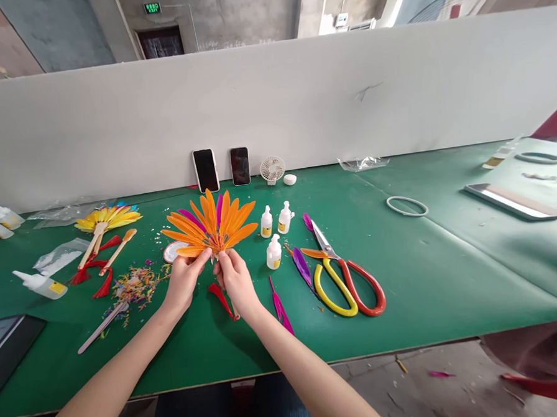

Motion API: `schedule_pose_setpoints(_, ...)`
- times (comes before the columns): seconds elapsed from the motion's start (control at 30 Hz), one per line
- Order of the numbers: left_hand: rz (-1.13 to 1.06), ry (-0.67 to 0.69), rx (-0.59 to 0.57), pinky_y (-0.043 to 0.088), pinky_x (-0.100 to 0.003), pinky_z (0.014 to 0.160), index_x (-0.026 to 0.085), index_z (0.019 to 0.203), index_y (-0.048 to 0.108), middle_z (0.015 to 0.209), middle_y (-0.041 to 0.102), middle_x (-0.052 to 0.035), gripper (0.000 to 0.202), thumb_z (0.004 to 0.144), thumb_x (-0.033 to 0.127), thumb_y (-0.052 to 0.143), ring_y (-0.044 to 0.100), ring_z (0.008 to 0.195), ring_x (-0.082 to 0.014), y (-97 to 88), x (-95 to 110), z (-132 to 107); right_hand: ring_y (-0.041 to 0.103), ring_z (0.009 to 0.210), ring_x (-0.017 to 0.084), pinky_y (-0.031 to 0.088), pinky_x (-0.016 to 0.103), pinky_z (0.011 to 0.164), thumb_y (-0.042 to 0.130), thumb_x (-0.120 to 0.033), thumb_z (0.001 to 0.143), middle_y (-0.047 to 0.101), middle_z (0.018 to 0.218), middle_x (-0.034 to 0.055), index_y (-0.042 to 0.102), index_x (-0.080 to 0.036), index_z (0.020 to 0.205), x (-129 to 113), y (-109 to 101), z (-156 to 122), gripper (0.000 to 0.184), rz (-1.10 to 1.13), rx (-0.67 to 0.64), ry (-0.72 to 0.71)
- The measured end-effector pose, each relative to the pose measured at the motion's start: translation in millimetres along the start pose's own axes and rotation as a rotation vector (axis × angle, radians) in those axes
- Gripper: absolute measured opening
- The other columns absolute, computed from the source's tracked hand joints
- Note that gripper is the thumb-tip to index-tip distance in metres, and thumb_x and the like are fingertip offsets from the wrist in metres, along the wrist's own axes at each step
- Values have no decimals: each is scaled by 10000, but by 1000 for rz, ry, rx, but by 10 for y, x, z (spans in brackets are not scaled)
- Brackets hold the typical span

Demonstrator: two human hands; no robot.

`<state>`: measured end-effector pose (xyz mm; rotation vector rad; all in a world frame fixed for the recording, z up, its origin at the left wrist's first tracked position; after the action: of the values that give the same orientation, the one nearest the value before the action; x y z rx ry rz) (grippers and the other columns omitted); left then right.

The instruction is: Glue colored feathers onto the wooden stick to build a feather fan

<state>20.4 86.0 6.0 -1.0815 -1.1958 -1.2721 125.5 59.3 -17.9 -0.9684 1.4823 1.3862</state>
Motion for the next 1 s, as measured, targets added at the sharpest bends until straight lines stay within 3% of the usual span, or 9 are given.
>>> schedule_pose_setpoints(0.2,-36,-7,-5,464,-275,635,163,666,597,570,576,18,227,584,330,725,591,648,-160,31,-6,-13,290,371,38,207,214,381,515,-474,713,402,481,-97,399,-212,612,26,-30,11,304,1,67,27)
schedule_pose_setpoints(0.67,47,57,15,427,-251,570,196,530,487,428,349,59,319,618,407,710,520,568,-143,-4,114,-64,317,413,54,242,226,416,489,-447,727,411,472,-82,408,-208,578,-4,-65,-2,293,-75,118,-28)
schedule_pose_setpoints(1.0,22,29,-9,318,-220,436,171,566,494,458,415,64,375,589,483,701,386,436,-71,26,7,-25,305,399,54,229,229,408,530,-478,694,403,469,-85,407,-212,581,22,-79,8,315,-66,119,-20)
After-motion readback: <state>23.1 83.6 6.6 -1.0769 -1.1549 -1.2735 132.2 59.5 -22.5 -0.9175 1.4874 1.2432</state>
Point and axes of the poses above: each hand's wrist, its own z-axis towards the middle knuckle, its own y-axis out of the palm, x = y × z, the point moved 8 cm from there along z, towards the middle knuckle
